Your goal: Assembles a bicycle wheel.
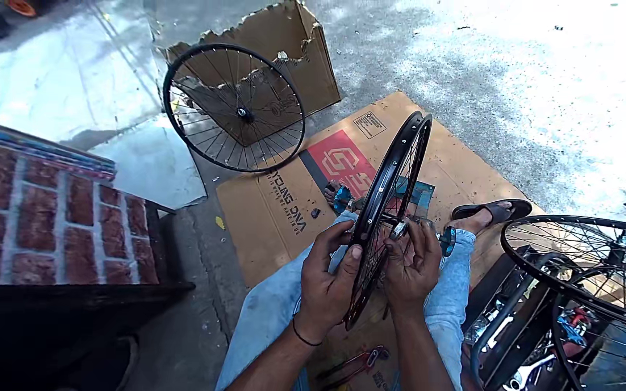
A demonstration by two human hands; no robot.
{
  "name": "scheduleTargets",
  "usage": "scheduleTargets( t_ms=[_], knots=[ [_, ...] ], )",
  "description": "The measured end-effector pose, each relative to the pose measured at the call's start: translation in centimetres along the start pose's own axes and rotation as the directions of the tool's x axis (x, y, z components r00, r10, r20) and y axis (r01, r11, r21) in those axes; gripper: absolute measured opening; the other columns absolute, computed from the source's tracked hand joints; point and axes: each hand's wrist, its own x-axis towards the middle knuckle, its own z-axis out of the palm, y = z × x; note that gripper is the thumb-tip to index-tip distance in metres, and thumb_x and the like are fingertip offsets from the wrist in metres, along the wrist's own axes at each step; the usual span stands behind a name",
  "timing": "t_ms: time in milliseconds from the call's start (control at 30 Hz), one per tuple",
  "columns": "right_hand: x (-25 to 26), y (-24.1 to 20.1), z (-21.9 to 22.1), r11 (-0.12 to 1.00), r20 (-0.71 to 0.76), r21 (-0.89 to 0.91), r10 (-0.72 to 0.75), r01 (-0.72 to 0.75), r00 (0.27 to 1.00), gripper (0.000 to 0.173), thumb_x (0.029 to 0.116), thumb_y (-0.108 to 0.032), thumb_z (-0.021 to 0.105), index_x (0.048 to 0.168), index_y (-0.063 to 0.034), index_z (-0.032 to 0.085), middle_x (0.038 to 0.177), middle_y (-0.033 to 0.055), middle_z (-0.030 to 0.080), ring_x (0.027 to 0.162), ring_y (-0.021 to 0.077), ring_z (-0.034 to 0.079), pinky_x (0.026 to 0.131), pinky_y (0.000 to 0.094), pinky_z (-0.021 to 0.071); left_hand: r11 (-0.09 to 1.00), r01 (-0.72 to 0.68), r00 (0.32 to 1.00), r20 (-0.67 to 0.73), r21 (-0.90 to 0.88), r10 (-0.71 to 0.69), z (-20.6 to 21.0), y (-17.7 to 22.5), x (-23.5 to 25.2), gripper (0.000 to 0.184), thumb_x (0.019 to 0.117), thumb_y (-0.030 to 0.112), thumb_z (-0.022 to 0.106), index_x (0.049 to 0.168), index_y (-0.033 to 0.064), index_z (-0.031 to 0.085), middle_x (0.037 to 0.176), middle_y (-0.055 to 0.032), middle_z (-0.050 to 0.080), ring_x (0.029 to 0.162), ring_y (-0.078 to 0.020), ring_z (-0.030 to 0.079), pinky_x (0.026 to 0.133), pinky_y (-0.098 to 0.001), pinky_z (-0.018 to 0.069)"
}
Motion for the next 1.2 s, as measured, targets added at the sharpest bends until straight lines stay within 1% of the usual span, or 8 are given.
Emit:
scheduleTargets(
  t_ms=[133,267,467,567,800,900,1033,1200],
  knots=[
    [1.4,0.8,1.1,0.994,0.174,-0.068,-0.075,0.088,0.982,0.035,0.1008,-0.025,0.067,0.129,-0.0045,0.070,0.132,0.0114,0.069,0.126,0.0265,0.064,0.114,0.0517,0.0473,0.986,0.091,0.995,-0.050,0.139,-0.084,0.3,1.6,2.1,0.026,0.1027,0.028,0.060,0.118,0.0084,0.068,0.100,0.0020,0.074,0.090,-0.0093,0.071,0.082,-0.0263,0.0604],
    [4.2,2.2,1.5,0.991,0.314,0.064,-0.133,0.119,0.940,0.032,0.1024,-0.021,0.065,0.129,-0.0036,0.070,0.132,0.0126,0.068,0.124,0.0236,0.065,0.109,0.0461,0.0521,0.981,0.177,0.984,-0.051,0.081,-0.173,-0.1,2.1,3.6,0.047,0.1009,0.022,0.061,0.145,0.0122,0.049,0.094,-0.0012,0.071,0.077,-0.0128,0.069,0.066,-0.0240,0.0592],
    [5.2,1.6,1.6,0.890,0.258,0.451,-0.205,0.070,0.944,0.021,0.0951,-0.015,0.075,0.107,0.0015,0.077,0.120,0.0180,0.073,0.112,0.0243,0.071,0.095,0.0379,0.0616,0.995,0.053,0.998,0.034,0.082,-0.056,0.3,1.0,2.7,0.047,0.1068,0.032,0.051,0.148,0.0086,0.048,0.139,-0.0042,0.060,0.123,-0.0173,0.061,0.105,-0.0343,0.0527],
    [4.4,1.5,1.8,0.855,0.266,0.519,-0.164,0.002,0.950,0.019,0.0920,-0.017,0.078,0.106,-0.0040,0.078,0.121,0.0125,0.073,0.113,0.0218,0.071,0.096,0.0364,0.0620,0.999,0.046,0.993,0.106,0.002,-0.046,-0.4,0.9,2.3,0.045,0.1086,0.028,0.048,0.148,0.0064,0.050,0.140,-0.0059,0.059,0.122,-0.0160,0.061,0.101,-0.0329,0.0551],
    [3.6,1.5,3.0,0.934,0.102,0.270,-0.270,0.234,0.958,0.023,0.0993,-0.025,0.070,0.103,-0.0021,0.071,0.117,0.0151,0.074,0.110,0.0247,0.072,0.094,0.0390,0.0622,0.998,0.040,0.989,0.141,-0.039,-0.034,-0.4,1.4,3.1,0.046,0.1080,0.019,0.047,0.152,0.0049,0.045,0.145,-0.0065,0.057,0.127,-0.0177,0.059,0.106,-0.0339,0.0525],
    [3.6,1.8,2.3,0.928,0.163,0.236,-0.331,0.289,0.930,0.030,0.1034,-0.026,0.063,0.116,0.0003,0.069,0.119,0.0145,0.072,0.113,0.0225,0.071,0.099,0.0382,0.0597,0.998,0.016,0.979,0.203,-0.067,-0.002,-0.4,1.2,2.7,0.052,0.1092,0.021,0.044,0.157,0.0026,0.035,0.151,-0.0081,0.050,0.131,-0.0168,0.056,0.108,-0.0317,0.0507],
    [3.8,2.1,1.5,0.913,0.240,0.242,-0.385,0.329,0.891,0.029,0.1058,-0.025,0.058,0.109,0.0011,0.071,0.113,0.0142,0.074,0.109,0.0209,0.072,0.098,0.0382,0.0589,0.996,-0.051,0.980,0.189,-0.078,0.065,-0.4,0.3,1.8,0.050,0.1103,0.024,0.044,0.154,0.0002,0.038,0.152,-0.0104,0.049,0.135,-0.0193,0.054,0.110,-0.0346,0.0499],
    [6.3,1.8,0.7,0.929,0.396,0.321,-0.309,0.185,0.865,0.029,0.1062,-0.025,0.057,0.106,0.0010,0.071,0.095,0.0082,0.073,0.089,0.0095,0.071,0.082,0.0251,0.0602,0.993,-0.102,0.989,0.112,0.051,0.096,-0.1,0.1,1.9,0.049,0.1096,0.027,0.045,0.152,0.0025,0.043,0.146,-0.0094,0.054,0.134,-0.0201,0.053,0.112,-0.0372,0.0467]
  ],
)
